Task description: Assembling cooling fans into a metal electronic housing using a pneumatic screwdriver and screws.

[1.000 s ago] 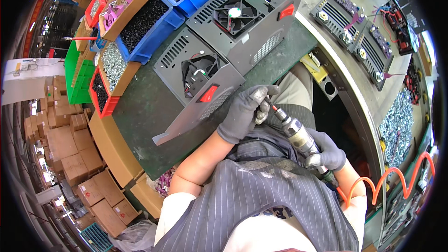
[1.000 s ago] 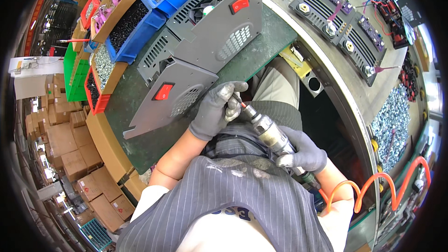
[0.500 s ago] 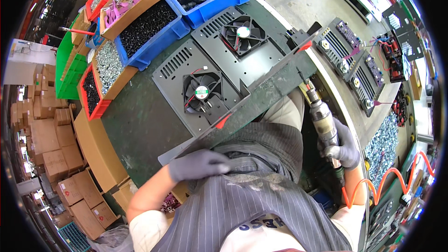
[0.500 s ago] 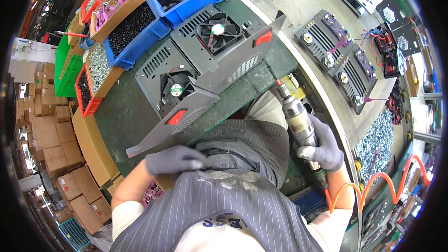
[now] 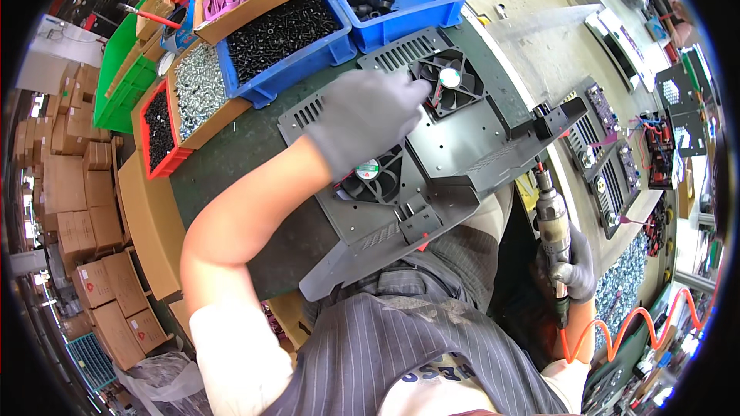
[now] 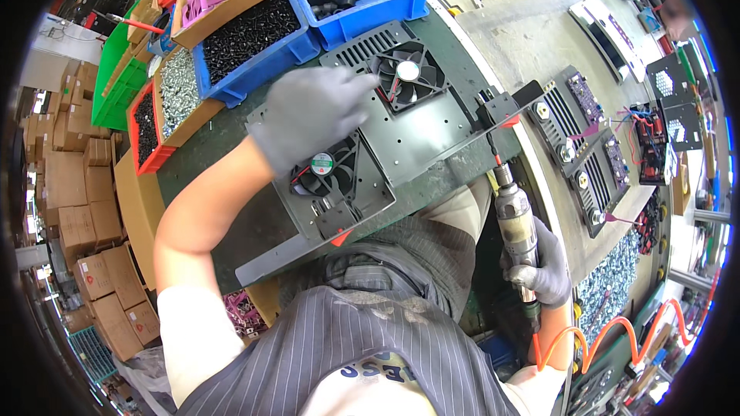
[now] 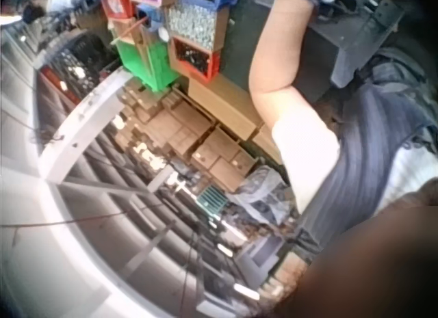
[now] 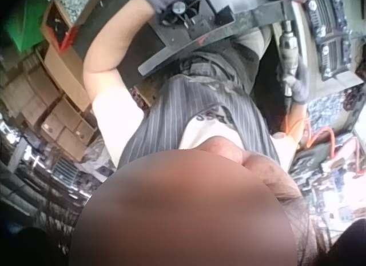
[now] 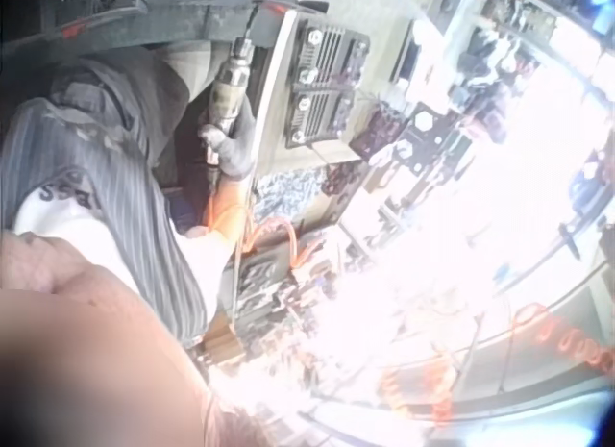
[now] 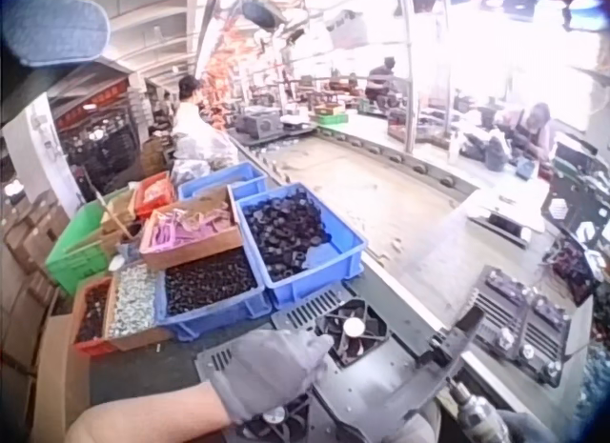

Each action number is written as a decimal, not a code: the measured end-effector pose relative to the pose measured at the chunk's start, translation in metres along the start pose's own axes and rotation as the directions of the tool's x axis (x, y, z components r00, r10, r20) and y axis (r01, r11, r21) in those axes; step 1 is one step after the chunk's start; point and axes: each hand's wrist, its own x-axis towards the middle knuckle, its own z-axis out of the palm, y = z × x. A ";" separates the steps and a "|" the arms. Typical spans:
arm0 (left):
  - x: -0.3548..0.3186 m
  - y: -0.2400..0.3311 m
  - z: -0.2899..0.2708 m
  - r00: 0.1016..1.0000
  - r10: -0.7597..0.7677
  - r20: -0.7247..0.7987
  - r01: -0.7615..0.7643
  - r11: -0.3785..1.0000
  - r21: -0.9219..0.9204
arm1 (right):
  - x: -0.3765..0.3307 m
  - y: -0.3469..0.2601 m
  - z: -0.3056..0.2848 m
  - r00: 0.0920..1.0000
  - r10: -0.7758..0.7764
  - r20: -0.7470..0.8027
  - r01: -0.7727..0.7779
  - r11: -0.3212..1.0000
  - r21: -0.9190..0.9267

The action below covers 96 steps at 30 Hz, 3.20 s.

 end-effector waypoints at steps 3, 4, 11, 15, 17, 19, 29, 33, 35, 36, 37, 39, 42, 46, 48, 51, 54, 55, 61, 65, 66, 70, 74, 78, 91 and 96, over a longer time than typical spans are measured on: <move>0.035 -0.005 0.032 0.992 -0.023 0.123 0.012 0.996 0.091 | 0.003 0.001 0.001 0.999 0.005 0.044 -0.008 0.999 0.050; 0.040 -0.006 0.038 0.966 -0.075 0.246 0.043 0.990 0.132 | 0.003 0.004 0.000 0.999 0.004 0.051 -0.008 0.996 0.090; 0.032 -0.005 0.020 0.994 0.108 -0.015 -0.109 0.983 -0.147 | 0.005 0.008 -0.010 0.992 0.071 0.104 -0.086 0.985 0.149; 0.044 0.018 -0.014 0.903 0.021 0.429 0.267 0.754 -0.600 | 0.007 0.008 -0.021 0.974 0.147 0.170 -0.184 0.956 0.229; 0.042 0.023 -0.003 0.869 0.164 0.467 0.278 0.619 -0.735 | 0.007 0.003 -0.022 0.968 0.166 0.188 -0.208 0.950 0.232; 0.043 0.030 0.007 0.780 0.181 0.599 0.408 0.580 -0.706 | 0.007 -0.001 -0.024 0.962 0.184 0.202 -0.230 0.944 0.235; 0.050 0.033 0.015 0.770 0.107 0.629 0.601 0.210 -0.771 | 0.003 -0.020 -0.035 0.934 0.296 0.200 -0.317 0.945 0.083; 0.048 0.035 0.021 0.817 0.121 0.563 0.522 0.257 -0.813 | 0.003 -0.024 -0.036 0.936 0.300 0.186 -0.312 0.949 0.039; 0.050 0.036 0.019 0.814 0.122 0.568 0.523 0.273 -0.807 | 0.002 -0.024 -0.036 0.940 0.289 0.181 -0.299 0.954 0.028; 0.051 0.036 0.018 0.814 0.118 0.569 0.523 0.278 -0.806 | 0.003 -0.024 -0.037 0.943 0.281 0.178 -0.288 0.957 0.015; 0.052 0.037 0.017 0.817 0.110 0.566 0.519 0.288 -0.805 | 0.003 -0.024 -0.036 0.944 0.276 0.182 -0.283 0.959 0.017; 0.053 0.039 0.015 0.820 0.097 0.564 0.515 0.306 -0.801 | 0.005 -0.026 -0.035 0.943 0.282 0.176 -0.283 0.959 -0.016; 0.054 0.042 0.013 0.853 0.128 0.506 0.439 0.349 -0.828 | 0.008 -0.028 -0.034 0.947 0.262 0.187 -0.264 0.964 -0.015; 0.055 0.041 0.014 0.844 0.165 0.510 0.426 0.369 -0.826 | 0.014 -0.030 -0.028 0.989 0.063 0.136 -0.029 0.971 -0.239; 0.055 0.042 0.015 0.832 0.170 0.528 0.440 0.377 -0.815 | 0.017 -0.035 -0.028 0.982 0.093 0.165 -0.057 0.976 -0.211; 0.050 0.043 0.021 0.839 0.171 0.516 0.430 0.372 -0.822 | 0.018 -0.038 -0.027 0.967 0.124 0.223 -0.095 0.986 -0.136; 0.045 0.040 0.005 0.824 0.069 0.563 0.552 0.133 -0.823 | 0.015 -0.047 -0.023 0.964 0.176 0.200 -0.136 0.971 -0.198; 0.043 0.037 0.006 0.817 0.075 0.571 0.556 0.158 -0.816 | 0.012 -0.040 -0.025 0.967 0.159 0.201 -0.125 0.977 -0.173; 0.015 0.004 0.023 0.735 -0.075 0.674 0.457 -0.681 -0.573 | -0.015 0.005 -0.025 0.997 -0.048 0.055 0.041 0.992 0.116; 0.008 0.014 0.012 0.819 -0.011 0.573 0.466 -0.569 -0.677 | -0.020 0.005 0.005 0.986 -0.090 0.139 0.047 0.956 0.289; 0.008 0.014 0.005 0.857 0.056 0.512 0.444 -0.585 -0.678 | -0.018 0.006 0.012 0.978 -0.127 0.168 0.071 0.949 0.309; 0.014 0.034 -0.019 0.839 -0.124 0.530 0.415 -0.484 -0.771 | -0.014 -0.003 0.032 0.944 -0.198 0.265 0.138 0.964 0.227; 0.009 0.039 -0.028 0.898 -0.109 0.426 0.350 -0.411 -0.842 | -0.014 -0.027 0.048 0.923 -0.233 0.307 0.180 0.965 0.189; 0.006 0.049 -0.044 0.903 -0.112 0.415 0.373 -0.279 -0.885 | -0.005 -0.028 0.052 0.901 -0.259 0.348 0.221 0.964 0.145; 0.010 0.059 -0.063 0.898 -0.160 0.410 0.407 -0.047 -0.912 | -0.002 -0.022 0.059 0.904 -0.305 0.299 0.268 0.950 0.158; 0.009 0.059 -0.060 0.918 -0.174 0.355 0.384 0.171 -0.908 | 0.000 -0.015 0.054 0.896 -0.328 0.300 0.347 0.938 -0.014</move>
